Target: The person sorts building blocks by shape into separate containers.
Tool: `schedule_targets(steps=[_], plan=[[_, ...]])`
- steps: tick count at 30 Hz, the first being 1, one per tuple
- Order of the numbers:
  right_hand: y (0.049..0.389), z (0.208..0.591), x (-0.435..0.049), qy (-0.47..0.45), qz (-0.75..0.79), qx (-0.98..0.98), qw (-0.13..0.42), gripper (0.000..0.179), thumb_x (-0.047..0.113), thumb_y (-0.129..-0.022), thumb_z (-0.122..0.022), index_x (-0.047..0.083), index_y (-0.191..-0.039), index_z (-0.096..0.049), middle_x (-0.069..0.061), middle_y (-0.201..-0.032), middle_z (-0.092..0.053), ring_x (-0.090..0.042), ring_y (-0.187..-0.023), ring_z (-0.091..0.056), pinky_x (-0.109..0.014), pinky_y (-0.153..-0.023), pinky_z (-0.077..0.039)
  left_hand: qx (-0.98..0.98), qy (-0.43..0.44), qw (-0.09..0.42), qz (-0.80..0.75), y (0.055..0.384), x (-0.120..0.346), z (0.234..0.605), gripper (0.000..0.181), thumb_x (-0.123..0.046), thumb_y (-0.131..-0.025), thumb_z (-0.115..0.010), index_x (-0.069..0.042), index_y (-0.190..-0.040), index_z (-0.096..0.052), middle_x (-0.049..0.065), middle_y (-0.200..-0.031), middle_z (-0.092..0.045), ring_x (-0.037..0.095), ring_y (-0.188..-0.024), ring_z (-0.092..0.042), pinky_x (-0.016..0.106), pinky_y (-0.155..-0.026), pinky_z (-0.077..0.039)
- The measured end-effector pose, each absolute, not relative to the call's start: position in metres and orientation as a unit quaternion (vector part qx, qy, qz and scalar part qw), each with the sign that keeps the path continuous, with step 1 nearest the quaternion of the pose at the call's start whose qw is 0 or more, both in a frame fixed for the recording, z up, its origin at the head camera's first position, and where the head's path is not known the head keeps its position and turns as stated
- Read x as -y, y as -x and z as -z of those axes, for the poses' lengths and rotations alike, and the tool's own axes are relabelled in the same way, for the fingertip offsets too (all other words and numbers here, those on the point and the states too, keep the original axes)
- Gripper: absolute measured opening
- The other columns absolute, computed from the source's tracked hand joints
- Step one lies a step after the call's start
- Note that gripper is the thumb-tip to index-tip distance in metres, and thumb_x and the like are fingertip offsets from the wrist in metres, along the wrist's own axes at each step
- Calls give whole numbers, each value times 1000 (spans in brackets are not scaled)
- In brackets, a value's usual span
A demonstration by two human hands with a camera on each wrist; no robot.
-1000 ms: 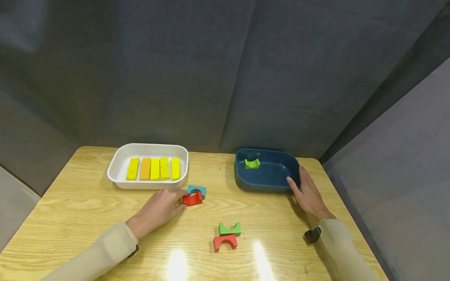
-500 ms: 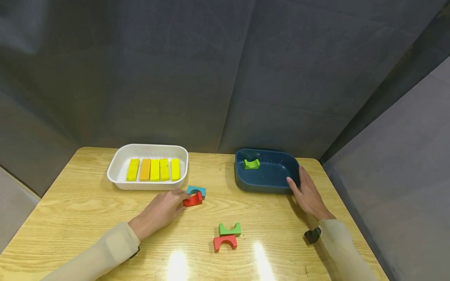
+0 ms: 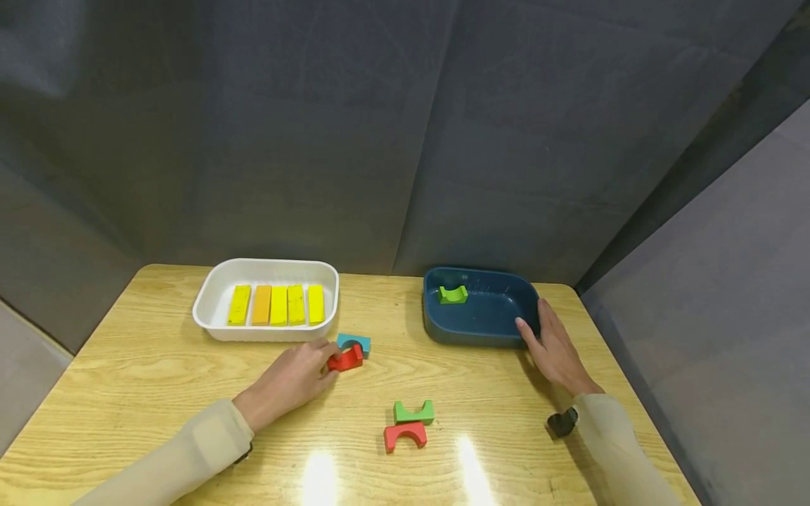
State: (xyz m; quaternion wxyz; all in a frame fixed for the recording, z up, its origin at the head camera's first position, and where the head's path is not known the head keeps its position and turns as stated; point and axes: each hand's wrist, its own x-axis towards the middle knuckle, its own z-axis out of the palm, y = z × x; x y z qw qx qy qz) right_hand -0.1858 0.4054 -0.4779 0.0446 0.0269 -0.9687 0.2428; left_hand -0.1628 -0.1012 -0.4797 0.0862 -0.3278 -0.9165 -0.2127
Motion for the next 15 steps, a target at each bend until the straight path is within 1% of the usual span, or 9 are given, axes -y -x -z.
schedule_targets(steps=[9, 12, 15], plan=[[186, 477, -405, -24, -245, 968, 40, 90, 56, -115, -38, 0, -170, 4, -28, -177, 0, -52, -162, -7, -69, -128, -10, 910, 340, 99, 217, 162, 102, 477, 21, -5, -85, -88, -7, -99, -73, 2, -91, -67, 6, -68, -54, 19, -61, -51], [185, 477, -405, -24, -245, 968, 39, 90, 56, -115, -38, -1, -170, 3, -28, -177, 0, -52, -162, -7, -69, -128, -10, 907, 346, 109, 216, 162, 102, 477, 20, -4, -85, -87, -9, -98, -72, 0, -92, -67, 6, -70, -55, 19, -61, -52], [185, 477, -405, -25, -246, 968, 38, 90, 56, -115, -38, -1, -170, 3, -28, -177, 1, -52, -162, -6, -69, -128, -10, 901, 358, 127, 209, 162, 102, 476, 21, -3, -85, -86, -11, -97, -71, -2, -91, -64, 7, -70, -54, 19, -61, -51]])
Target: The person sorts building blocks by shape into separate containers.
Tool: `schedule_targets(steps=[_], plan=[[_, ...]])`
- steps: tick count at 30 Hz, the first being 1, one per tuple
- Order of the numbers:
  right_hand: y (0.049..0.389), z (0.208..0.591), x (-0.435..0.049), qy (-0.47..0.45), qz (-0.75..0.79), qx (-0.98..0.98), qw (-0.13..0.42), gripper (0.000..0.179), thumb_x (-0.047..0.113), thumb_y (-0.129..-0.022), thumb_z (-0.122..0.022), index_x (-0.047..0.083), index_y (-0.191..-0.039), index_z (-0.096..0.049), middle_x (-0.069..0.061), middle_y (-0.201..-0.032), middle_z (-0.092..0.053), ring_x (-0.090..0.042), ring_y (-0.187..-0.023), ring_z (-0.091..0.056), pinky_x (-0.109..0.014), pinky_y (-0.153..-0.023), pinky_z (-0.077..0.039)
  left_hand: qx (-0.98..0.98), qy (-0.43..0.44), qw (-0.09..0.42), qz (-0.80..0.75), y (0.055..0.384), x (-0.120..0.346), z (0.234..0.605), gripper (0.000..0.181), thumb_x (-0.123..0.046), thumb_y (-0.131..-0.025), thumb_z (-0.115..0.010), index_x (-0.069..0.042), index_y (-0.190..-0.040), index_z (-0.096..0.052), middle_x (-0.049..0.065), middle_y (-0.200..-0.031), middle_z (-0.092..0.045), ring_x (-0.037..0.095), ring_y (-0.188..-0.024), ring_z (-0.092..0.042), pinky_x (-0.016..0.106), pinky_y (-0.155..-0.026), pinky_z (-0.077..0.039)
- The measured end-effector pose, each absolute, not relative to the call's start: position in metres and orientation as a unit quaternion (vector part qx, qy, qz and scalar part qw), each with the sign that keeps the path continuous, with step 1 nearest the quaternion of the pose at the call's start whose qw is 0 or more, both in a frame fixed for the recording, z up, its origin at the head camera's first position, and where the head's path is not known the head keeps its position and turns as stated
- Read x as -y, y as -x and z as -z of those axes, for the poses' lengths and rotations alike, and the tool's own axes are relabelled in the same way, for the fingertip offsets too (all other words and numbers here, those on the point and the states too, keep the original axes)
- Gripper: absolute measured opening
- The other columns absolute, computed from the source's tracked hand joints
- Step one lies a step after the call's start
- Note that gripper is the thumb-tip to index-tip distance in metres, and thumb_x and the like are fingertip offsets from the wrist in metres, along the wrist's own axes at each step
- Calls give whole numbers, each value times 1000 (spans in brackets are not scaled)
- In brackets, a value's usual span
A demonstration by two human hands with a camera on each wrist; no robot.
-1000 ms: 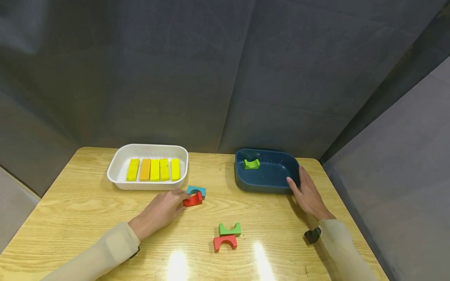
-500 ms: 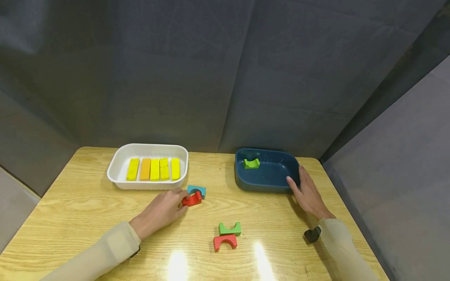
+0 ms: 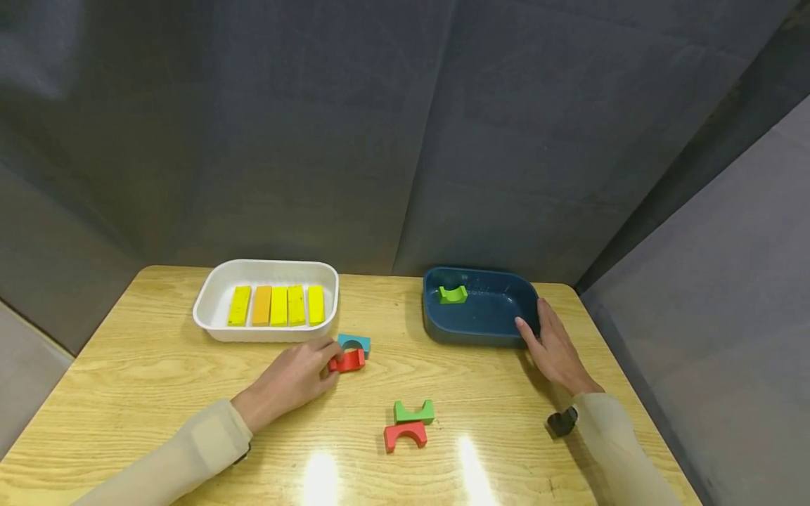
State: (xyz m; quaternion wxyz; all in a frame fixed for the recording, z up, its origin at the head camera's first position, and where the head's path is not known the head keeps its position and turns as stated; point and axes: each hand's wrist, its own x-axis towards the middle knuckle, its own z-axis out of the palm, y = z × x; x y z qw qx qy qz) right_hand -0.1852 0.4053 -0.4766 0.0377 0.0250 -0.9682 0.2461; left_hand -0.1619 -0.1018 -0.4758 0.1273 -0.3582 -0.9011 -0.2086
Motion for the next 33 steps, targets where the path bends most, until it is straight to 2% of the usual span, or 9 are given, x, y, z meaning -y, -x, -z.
schedule_targets(steps=[3, 5, 9, 13, 16, 24, 33], plan=[[186, 476, -405, -25, -245, 968, 38, 90, 56, -115, -38, -2, -170, 2, -29, -177, 0, -52, -162, -6, -69, -128, -10, 893, 373, 159, 194, 163, 102, 475, 26, -4, -84, -87, -10, -103, -70, -2, -92, -61, 9, -72, -55, 21, -61, -52], [186, 477, -406, -24, -243, 969, 39, 90, 56, -115, -38, -3, -170, 1, -29, -177, 0, -52, -162, -7, -69, -128, -10, 889, 380, 177, 183, 163, 102, 475, 32, -5, -84, -89, -9, -110, -71, 0, -97, -64, 11, -77, -60, 24, -64, -57], [187, 478, -406, -23, -241, 969, 42, 90, 56, -114, -38, -3, -170, 1, -30, -176, -2, -53, -161, -8, -69, -128, -11, 884, 389, 191, 175, 163, 103, 472, 42, -7, -84, -92, -7, -121, -73, 5, -111, -71, 18, -94, -70, 32, -75, -64], [186, 478, -406, -26, -244, 968, 43, 90, 56, -115, -38, -4, -169, 0, -31, -176, -2, -53, -161, -8, -70, -127, -12, 878, 399, 201, 172, 163, 102, 470, 44, -6, -83, -93, -4, -122, -74, 8, -117, -71, 23, -106, -71, 35, -86, -64], [186, 478, -405, -26, -248, 967, 41, 90, 56, -115, -38, -4, -169, 0, -30, -176, -1, -54, -161, -8, -70, -127, -12, 872, 406, 212, 172, 164, 102, 470, 44, -4, -82, -93, -3, -121, -74, 9, -117, -71, 24, -107, -71, 35, -89, -64], [186, 475, -404, -24, -248, 968, 37, 90, 57, -115, -36, -1, -170, 3, -28, -177, 1, -52, -162, -6, -70, -128, -11, 852, 425, 243, 185, 167, 99, 462, 47, -2, -80, -95, -1, -122, -74, 12, -121, -70, 27, -109, -71, 35, -87, -65], [185, 475, -404, -23, -248, 968, 37, 90, 57, -114, -37, 0, -170, 3, -28, -177, 1, -52, -162, -6, -70, -127, -11, 844, 439, 251, 178, 173, 88, 449, 47, 0, -82, -93, 0, -124, -73, 12, -124, -71, 26, -112, -71, 36, -93, -63]])
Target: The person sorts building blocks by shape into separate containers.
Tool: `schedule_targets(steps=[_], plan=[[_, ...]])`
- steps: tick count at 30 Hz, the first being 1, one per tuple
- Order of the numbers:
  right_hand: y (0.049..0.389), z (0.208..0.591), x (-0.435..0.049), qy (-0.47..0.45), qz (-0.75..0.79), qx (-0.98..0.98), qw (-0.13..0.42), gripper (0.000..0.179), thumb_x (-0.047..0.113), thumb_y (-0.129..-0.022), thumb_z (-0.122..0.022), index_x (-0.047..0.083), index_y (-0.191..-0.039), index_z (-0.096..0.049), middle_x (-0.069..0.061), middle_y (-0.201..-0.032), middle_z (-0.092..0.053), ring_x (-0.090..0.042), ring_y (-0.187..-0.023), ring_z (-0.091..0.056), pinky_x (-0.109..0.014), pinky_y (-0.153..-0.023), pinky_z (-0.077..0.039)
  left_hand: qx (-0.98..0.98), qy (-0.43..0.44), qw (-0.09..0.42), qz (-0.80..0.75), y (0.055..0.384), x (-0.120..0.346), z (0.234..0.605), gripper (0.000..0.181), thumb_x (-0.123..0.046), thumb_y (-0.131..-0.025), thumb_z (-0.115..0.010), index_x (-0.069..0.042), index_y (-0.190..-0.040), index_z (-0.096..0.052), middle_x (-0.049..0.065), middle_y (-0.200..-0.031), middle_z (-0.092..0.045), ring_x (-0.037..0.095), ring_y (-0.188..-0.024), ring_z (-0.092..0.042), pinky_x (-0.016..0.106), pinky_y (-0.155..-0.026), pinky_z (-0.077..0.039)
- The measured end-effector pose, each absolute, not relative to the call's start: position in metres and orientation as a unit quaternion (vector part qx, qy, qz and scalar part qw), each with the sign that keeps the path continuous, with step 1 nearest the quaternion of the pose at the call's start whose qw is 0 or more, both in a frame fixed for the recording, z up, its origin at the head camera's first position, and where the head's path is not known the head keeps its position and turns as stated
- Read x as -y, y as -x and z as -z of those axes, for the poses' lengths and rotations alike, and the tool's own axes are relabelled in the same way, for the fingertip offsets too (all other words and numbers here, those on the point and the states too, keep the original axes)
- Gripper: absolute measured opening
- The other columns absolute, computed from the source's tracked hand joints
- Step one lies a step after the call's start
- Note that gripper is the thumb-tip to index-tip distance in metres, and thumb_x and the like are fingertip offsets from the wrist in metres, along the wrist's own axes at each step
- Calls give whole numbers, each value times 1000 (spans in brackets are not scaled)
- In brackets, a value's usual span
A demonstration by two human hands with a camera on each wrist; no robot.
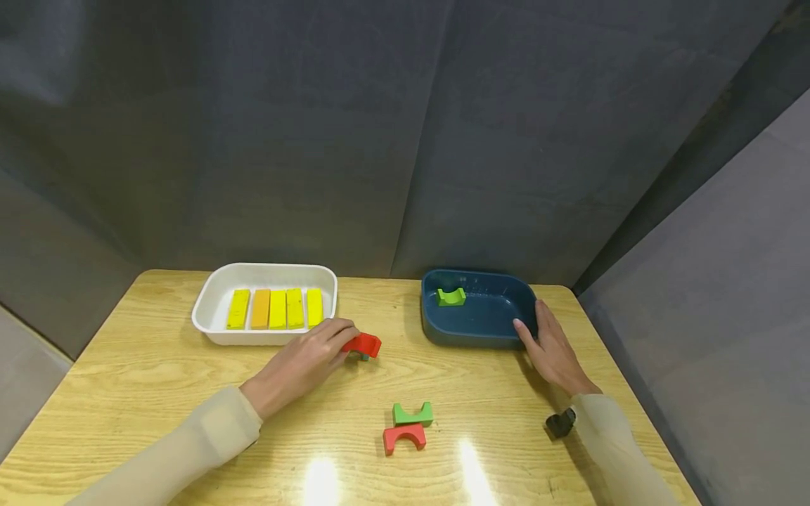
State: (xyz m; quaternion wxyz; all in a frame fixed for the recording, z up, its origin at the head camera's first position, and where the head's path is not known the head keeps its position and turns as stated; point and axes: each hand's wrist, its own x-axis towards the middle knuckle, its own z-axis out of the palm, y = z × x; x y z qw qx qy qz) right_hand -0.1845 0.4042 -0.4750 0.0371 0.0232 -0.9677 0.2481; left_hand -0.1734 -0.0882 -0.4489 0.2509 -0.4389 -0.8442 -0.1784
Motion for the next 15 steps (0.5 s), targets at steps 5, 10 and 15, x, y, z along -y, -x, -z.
schedule_targets(steps=[5, 10, 15], plan=[[185, 475, -403, -25, -249, 967, 37, 90, 57, -115, -37, 0, -170, 4, -28, -177, 2, -52, -162, -6, -70, -127, -11, 832, 451, 271, 176, 179, 75, 440, 47, -1, -83, -92, 1, -125, -73, 12, -126, -72, 25, -114, -71, 35, -93, -62], [186, 476, -403, -26, -249, 967, 39, 89, 57, -115, -37, 0, -170, 3, -29, -177, 1, -52, -162, -6, -70, -127, -12, 823, 463, 279, 177, 186, 58, 433, 44, -2, -84, -92, -1, -124, -73, 11, -124, -72, 25, -113, -71, 34, -92, -63], [186, 478, -404, -25, -249, 967, 39, 89, 57, -115, -37, -2, -170, 2, -29, -177, 0, -53, -162, -6, -70, -127, -11, 813, 475, 291, 171, 193, 38, 427, 39, -4, -89, -87, -2, -126, -74, 11, -125, -73, 23, -112, -72, 33, -90, -63]])
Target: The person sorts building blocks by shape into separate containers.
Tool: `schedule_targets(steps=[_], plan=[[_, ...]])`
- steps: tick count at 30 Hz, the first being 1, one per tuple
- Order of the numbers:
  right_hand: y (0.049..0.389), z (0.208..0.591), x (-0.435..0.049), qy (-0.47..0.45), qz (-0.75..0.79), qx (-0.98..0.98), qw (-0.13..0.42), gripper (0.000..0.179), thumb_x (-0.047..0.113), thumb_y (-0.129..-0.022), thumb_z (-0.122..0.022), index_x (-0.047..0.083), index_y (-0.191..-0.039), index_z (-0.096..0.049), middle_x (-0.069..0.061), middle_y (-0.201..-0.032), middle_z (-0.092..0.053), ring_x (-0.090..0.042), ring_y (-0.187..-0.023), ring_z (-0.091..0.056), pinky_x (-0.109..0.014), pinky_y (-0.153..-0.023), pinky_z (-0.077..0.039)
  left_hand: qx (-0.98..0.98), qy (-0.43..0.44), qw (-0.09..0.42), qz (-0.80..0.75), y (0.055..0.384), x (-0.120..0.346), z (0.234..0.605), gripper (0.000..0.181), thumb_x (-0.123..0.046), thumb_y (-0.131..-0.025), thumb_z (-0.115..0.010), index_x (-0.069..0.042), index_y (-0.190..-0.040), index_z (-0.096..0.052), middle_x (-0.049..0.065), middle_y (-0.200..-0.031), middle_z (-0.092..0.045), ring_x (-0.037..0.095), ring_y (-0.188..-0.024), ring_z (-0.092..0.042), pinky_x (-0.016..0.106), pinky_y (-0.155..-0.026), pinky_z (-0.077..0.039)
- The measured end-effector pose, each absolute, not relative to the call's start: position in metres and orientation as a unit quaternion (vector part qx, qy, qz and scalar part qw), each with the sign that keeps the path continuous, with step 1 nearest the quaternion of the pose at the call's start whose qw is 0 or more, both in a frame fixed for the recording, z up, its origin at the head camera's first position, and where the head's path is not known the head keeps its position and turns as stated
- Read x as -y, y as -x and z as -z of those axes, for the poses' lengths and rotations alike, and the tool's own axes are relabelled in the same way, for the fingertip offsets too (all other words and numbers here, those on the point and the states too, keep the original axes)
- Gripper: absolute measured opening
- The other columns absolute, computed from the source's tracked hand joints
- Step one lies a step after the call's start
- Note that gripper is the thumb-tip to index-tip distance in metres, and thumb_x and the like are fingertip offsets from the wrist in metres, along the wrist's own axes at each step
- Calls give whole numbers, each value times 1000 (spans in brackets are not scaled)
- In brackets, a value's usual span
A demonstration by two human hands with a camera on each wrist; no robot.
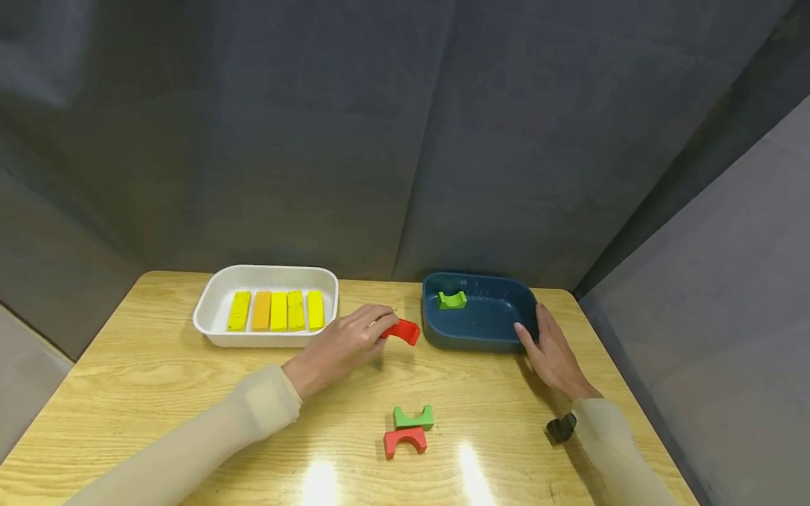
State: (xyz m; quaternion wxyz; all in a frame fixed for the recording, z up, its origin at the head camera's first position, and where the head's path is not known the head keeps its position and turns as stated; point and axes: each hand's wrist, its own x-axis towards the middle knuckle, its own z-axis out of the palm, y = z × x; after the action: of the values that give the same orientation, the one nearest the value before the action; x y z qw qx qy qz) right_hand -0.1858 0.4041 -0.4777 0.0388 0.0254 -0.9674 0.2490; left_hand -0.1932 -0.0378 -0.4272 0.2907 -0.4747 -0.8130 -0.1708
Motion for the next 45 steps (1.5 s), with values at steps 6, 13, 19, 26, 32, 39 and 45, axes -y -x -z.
schedule_targets(steps=[6, 13, 19, 26, 32, 39, 45], plan=[[184, 479, -405, -22, -247, 968, 41, 90, 56, -115, -38, -5, -169, -1, -31, -176, -3, -53, -161, -7, -70, -127, -11, 796, 492, 312, 162, 203, 13, 423, 36, -4, -93, -81, -2, -128, -74, 12, -127, -72, 22, -114, -72, 30, -89, -63], [185, 479, -404, -24, -250, 967, 42, 89, 56, -115, -37, -3, -170, 1, -31, -176, -1, -53, -162, -7, -70, -128, -11, 786, 498, 330, 158, 215, -15, 420, 34, -7, -94, -81, -2, -127, -75, 13, -127, -73, 22, -114, -72, 29, -93, -62], [186, 480, -405, -23, -251, 967, 46, 89, 56, -115, -38, -3, -170, 0, -31, -176, -3, -53, -161, -7, -70, -127, -12, 791, 496, 319, 165, 227, -39, 421, 34, -6, -93, -82, -3, -126, -74, 12, -126, -71, 22, -112, -71, 28, -94, -61], [187, 478, -404, -22, -251, 967, 47, 90, 56, -115, -38, -3, -170, 0, -29, -177, -2, -52, -162, -7, -69, -128, -11, 810, 484, 294, 153, 240, -59, 427, 33, -9, -95, -81, -4, -127, -74, 10, -126, -71, 21, -113, -71, 27, -95, -61], [186, 479, -404, -24, -248, 967, 51, 89, 56, -115, -38, -1, -170, 1, -28, -177, -2, -52, -162, -8, -69, -128, -12, 825, 479, 273, 126, 251, -73, 435, 31, -11, -100, -77, -6, -130, -73, 8, -126, -69, 19, -112, -69, 24, -94, -59], [186, 479, -404, -26, -248, 967, 50, 89, 56, -115, -38, 0, -170, 2, -28, -177, -1, -52, -162, -8, -69, -128, -12, 851, 456, 228, 123, 261, -84, 437, 37, -16, -97, -83, -7, -131, -72, 7, -128, -70, 18, -111, -69, 25, -90, -61], [186, 479, -405, -25, -248, 967, 48, 88, 56, -115, -38, -1, -170, 1, -27, -177, -1, -52, -162, -7, -69, -128, -11, 871, 441, 196, 91, 269, -93, 439, 36, -20, -99, -81, -9, -132, -72, 5, -126, -70, 16, -107, -70, 24, -87, -61]])
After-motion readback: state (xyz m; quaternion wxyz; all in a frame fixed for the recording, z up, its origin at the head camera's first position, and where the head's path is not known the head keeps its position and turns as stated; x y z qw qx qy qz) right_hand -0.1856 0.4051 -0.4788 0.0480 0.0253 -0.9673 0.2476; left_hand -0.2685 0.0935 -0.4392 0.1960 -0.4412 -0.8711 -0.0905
